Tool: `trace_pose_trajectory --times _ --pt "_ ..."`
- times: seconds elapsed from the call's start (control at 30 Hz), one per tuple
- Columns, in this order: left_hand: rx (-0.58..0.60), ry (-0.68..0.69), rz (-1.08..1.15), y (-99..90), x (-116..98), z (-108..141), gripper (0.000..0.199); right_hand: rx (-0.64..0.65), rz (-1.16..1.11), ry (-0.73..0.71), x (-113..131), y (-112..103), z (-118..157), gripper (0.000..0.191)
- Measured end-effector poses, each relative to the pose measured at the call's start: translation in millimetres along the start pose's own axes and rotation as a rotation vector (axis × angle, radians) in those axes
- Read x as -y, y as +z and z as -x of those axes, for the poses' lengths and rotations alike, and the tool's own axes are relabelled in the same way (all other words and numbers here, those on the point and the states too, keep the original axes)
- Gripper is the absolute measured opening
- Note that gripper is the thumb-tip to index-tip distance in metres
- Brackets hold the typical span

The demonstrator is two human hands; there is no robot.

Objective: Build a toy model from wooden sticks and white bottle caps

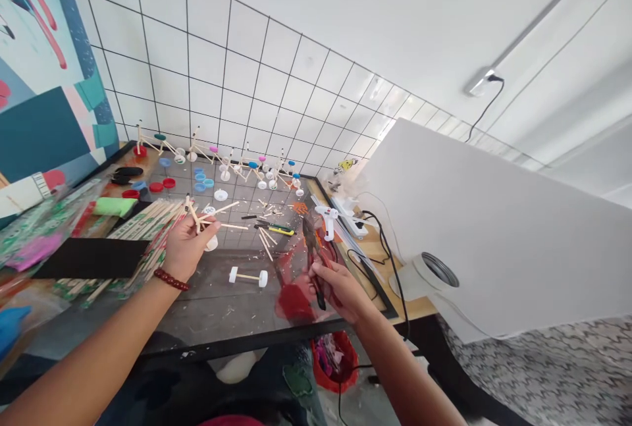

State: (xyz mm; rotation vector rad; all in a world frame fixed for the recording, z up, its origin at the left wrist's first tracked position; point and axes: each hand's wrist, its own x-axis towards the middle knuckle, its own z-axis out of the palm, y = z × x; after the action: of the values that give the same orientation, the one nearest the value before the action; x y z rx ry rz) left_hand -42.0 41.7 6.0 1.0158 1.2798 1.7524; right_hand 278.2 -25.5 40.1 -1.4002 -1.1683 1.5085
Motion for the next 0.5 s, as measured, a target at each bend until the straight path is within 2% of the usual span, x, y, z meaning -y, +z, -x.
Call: trace_pose_trajectory --times 0.1,0.23,0.37,0.5 --pt "-0.027 0.059 -0.015 -1.7 -4 2 0.037 0.207 -0.219 0.083 23 24 10 0.026" --pt "-0.022 0.103 -0.055 -6.2 -6 4 0.033 0.363 -0.262 0.174 40 57 15 0.034" --pt "-0.025 0.142 -0.055 -8.9 -5 3 0.030 0.413 -0.287 0.231 39 81 10 0.045" --pt "-0.040 0.166 -0.087 -7.9 -8 5 0.030 0.383 -0.306 0.234 38 95 2 0.051"
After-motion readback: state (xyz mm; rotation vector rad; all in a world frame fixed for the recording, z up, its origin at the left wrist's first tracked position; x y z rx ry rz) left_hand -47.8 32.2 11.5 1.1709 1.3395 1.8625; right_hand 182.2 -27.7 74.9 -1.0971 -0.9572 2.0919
